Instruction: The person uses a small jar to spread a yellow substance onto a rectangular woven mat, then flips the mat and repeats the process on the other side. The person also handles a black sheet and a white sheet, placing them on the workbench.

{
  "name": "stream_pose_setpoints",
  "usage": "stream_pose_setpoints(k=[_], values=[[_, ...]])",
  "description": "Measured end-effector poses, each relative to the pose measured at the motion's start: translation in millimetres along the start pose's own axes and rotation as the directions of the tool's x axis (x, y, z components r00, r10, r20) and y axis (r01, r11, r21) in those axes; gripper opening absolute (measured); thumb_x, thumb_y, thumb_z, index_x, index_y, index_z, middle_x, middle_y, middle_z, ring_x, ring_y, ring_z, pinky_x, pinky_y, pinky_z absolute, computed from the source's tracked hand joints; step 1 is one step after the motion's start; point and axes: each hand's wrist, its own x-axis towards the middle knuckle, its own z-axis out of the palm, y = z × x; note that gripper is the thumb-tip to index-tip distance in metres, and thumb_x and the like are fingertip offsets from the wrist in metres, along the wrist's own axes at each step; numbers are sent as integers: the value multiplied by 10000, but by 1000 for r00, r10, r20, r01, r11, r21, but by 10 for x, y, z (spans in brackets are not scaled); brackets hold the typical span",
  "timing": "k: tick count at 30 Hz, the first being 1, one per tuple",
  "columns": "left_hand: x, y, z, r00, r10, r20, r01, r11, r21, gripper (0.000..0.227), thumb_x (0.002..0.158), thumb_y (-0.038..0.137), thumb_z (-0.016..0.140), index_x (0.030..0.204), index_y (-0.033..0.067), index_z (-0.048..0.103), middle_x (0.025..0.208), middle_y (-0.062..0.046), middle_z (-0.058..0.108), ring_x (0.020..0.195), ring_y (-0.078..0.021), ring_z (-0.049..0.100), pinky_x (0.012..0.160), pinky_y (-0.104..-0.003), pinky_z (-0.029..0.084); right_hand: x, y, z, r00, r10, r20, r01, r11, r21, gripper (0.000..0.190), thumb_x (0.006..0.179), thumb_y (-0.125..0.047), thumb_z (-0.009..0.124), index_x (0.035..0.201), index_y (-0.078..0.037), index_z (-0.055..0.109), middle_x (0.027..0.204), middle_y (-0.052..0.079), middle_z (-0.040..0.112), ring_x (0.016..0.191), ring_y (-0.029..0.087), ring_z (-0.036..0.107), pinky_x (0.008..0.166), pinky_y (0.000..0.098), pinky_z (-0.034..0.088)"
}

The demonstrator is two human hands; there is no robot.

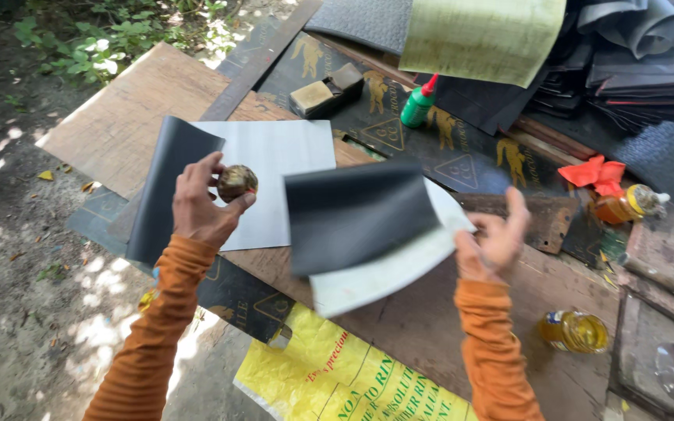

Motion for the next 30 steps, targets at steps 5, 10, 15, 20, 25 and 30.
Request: stream_pose_setpoints(k=[5,10,15,20,25,30], values=[[35,55,455,977,8,212,-38,990,138,891,643,241,952,1413,36,555,1286,-185,583,1196,-393,516,995,-506,464,-357,160,-850,991,-81,-108,54,972,-227,936,941,15,633,1725,-89,132,1275,217,546,821,159,578,745,249,519],[-168,377,731,972,225,66,-231,967,106,860,616,261,950,1343,-2,572,1338,-290,550,1194,-442,525,964,-508,462,-761,222,-1052,996,-45,-79,6,898,-439,1042,843,11,659,1665,-125,33,1496,235,413,973,244,644,763,322,565],[-1104,1538,1603,805,583,108,-477,745,-467,366,806,144,796,1130,35,665,1147,-148,677,1065,-365,651,922,-442,561,-1302,275,-1212,987,-74,-140,1,886,-464,955,853,-12,658,1668,-103,170,1344,194,535,990,244,643,793,365,561],[-1455,2179,2061,632,482,607,-607,795,1,258,671,137,770,858,-8,668,1047,-182,557,979,-323,553,813,-427,492,-1713,208,-1319,974,155,-166,-222,801,-556,1029,815,-115,724,1651,-74,125,1027,100,673,834,212,655,775,367,557],[-1423,2151,2195,663,538,521,-625,781,-12,216,648,124,775,803,5,682,1041,-165,548,967,-314,546,768,-424,494,-1711,129,-1205,994,51,-100,-108,683,-722,1142,701,-146,869,1597,-51,167,986,115,658,958,280,605,886,418,489],[-1491,2208,2145,587,468,661,-641,767,26,226,578,110,785,773,19,718,1055,-173,554,1001,-317,544,806,-412,505,-1555,112,-1080,970,188,-152,-241,692,-681,1206,672,-76,868,1629,-91,133,927,81,661,863,251,632,826,389,525]])
